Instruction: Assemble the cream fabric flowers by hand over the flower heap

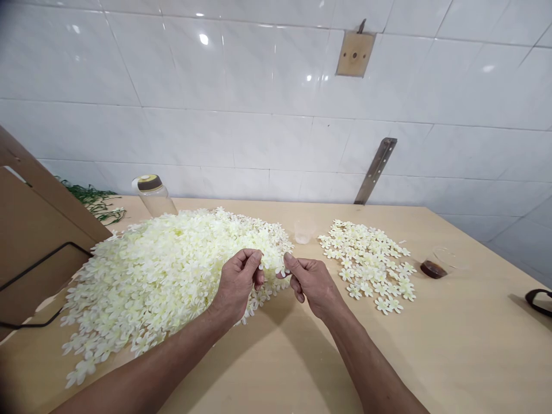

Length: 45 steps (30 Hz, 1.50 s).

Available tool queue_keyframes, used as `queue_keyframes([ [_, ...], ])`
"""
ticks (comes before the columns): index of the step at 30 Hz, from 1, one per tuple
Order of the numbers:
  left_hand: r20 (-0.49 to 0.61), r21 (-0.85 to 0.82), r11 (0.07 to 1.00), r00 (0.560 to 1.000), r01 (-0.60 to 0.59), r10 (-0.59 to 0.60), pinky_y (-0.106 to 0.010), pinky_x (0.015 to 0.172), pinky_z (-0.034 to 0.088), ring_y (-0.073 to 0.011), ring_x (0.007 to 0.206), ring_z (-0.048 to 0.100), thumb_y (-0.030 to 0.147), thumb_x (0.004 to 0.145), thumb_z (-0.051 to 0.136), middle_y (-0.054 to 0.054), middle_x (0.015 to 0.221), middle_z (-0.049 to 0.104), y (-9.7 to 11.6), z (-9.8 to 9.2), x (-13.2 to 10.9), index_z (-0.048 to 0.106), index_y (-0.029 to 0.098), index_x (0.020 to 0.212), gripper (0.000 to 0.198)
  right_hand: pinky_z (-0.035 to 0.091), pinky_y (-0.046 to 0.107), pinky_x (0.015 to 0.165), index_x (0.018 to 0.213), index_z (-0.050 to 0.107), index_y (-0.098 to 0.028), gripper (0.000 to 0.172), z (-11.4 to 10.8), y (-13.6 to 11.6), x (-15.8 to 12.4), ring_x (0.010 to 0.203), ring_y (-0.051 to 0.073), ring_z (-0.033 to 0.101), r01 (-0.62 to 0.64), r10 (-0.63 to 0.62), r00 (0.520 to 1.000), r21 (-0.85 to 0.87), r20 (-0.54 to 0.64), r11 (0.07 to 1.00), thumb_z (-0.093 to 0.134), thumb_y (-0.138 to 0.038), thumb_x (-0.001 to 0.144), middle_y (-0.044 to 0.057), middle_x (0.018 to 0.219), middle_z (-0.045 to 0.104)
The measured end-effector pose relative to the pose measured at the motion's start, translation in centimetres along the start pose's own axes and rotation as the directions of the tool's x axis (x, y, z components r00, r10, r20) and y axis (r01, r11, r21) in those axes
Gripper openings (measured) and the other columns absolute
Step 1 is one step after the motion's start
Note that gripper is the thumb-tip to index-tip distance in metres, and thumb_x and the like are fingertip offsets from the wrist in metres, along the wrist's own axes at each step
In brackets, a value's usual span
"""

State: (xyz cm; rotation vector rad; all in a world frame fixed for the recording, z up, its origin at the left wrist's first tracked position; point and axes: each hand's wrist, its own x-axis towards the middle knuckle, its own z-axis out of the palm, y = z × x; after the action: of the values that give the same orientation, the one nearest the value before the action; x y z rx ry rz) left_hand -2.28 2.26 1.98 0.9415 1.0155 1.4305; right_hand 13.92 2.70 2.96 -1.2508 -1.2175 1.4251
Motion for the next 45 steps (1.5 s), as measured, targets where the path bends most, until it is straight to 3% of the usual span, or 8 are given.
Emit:
queue_keyframes([
  [6,0.016,0.035,0.999,1.000,-0.011,0.010,-0.018,0.041,0.036,-0.0076,0.042,0.042,0.049,0.082,0.067,0.006,0.046,0.051,-0.1,0.0,-0.2,0.057,0.018,0.080,0.033,0.024,0.022,0.038,0.067,0.065,-0.016,0.050,-0.2,0.5,0.4,0.040,0.007,0.030,0.091,-0.105,0.991,-0.162,-0.081,0.983,0.068,-0.064,0.078,-0.006,0.047,0.038],
  [9,0.027,0.085,0.996,0.999,-0.030,0.028,-0.017,0.042,0.035,-0.0072,0.041,0.042,0.049,0.084,0.065,0.007,0.046,0.050,-0.3,0.0,-0.4,0.057,0.018,0.081,0.032,0.024,0.022,0.041,0.089,0.072,-0.017,0.046,-0.1,0.4,0.4,0.045,0.007,0.029,0.153,-0.190,0.974,-0.261,-0.124,0.953,0.070,-0.062,0.077,-0.006,0.054,0.038],
  [13,0.037,0.143,0.987,0.997,-0.078,0.074,-0.018,0.043,0.037,-0.0074,0.041,0.043,0.047,0.086,0.064,0.007,0.047,0.049,-0.4,0.1,-0.7,0.059,0.018,0.083,0.030,0.023,0.022,0.041,0.113,0.069,-0.018,0.056,0.3,-0.1,-0.1,0.046,0.008,0.026,0.186,-0.196,0.980,-0.213,-0.030,0.959,0.063,-0.064,0.082,-0.007,0.055,0.034],
  [17,0.063,0.220,0.963,0.988,-0.154,0.143,-0.018,0.044,0.038,-0.0077,0.041,0.044,0.046,0.088,0.061,0.007,0.047,0.049,-0.3,0.0,-1.0,0.060,0.019,0.084,0.028,0.018,0.021,0.040,0.098,0.070,-0.015,0.050,0.7,-0.2,-0.3,0.043,0.005,0.021,0.100,-0.093,0.990,-0.058,0.106,0.993,0.067,-0.062,0.080,-0.008,0.054,0.033],
  [24,0.084,0.279,0.943,0.983,-0.180,0.163,-0.019,0.043,0.037,-0.0087,0.041,0.045,0.046,0.088,0.060,0.006,0.048,0.050,0.0,-0.1,-1.3,0.060,0.020,0.084,0.026,0.019,0.022,0.038,0.070,0.062,-0.016,0.044,0.8,0.0,-0.1,0.039,0.005,0.026,0.067,-0.068,0.992,0.016,0.108,0.998,0.076,-0.058,0.073,-0.008,0.049,0.037],
  [31,0.116,0.229,0.967,0.989,-0.114,0.089,-0.020,0.042,0.039,-0.0097,0.041,0.049,0.049,0.090,0.056,0.005,0.052,0.053,-0.2,0.0,-1.0,0.060,0.019,0.089,0.030,0.025,0.020,0.039,0.074,0.056,-0.017,0.041,0.8,0.3,-0.2,0.041,0.005,0.033,0.107,-0.115,0.981,0.060,0.153,0.992,0.070,-0.054,0.082,-0.007,0.055,0.042],
  [36,0.162,0.211,0.976,0.987,-0.054,0.020,-0.020,0.042,0.040,-0.0097,0.039,0.049,0.048,0.087,0.061,0.004,0.048,0.055,-0.6,-0.1,-0.7,0.059,0.018,0.080,0.031,0.027,0.020,0.038,0.071,0.054,-0.018,0.043,0.7,0.4,-0.2,0.041,0.005,0.033,0.136,-0.138,0.982,0.025,0.132,0.990,0.068,-0.056,0.083,-0.007,0.053,0.042],
  [45,0.104,0.294,0.947,0.989,-0.130,0.104,-0.019,0.043,0.041,-0.0090,0.041,0.049,0.043,0.088,0.061,0.004,0.049,0.055,-0.6,-0.2,-0.8,0.061,0.018,0.082,0.025,0.029,0.020,0.036,0.078,0.065,-0.017,0.043,0.8,0.1,-0.3,0.043,0.005,0.032,0.104,-0.100,0.988,-0.030,0.119,0.994,0.073,-0.059,0.076,-0.006,0.061,0.042],
])
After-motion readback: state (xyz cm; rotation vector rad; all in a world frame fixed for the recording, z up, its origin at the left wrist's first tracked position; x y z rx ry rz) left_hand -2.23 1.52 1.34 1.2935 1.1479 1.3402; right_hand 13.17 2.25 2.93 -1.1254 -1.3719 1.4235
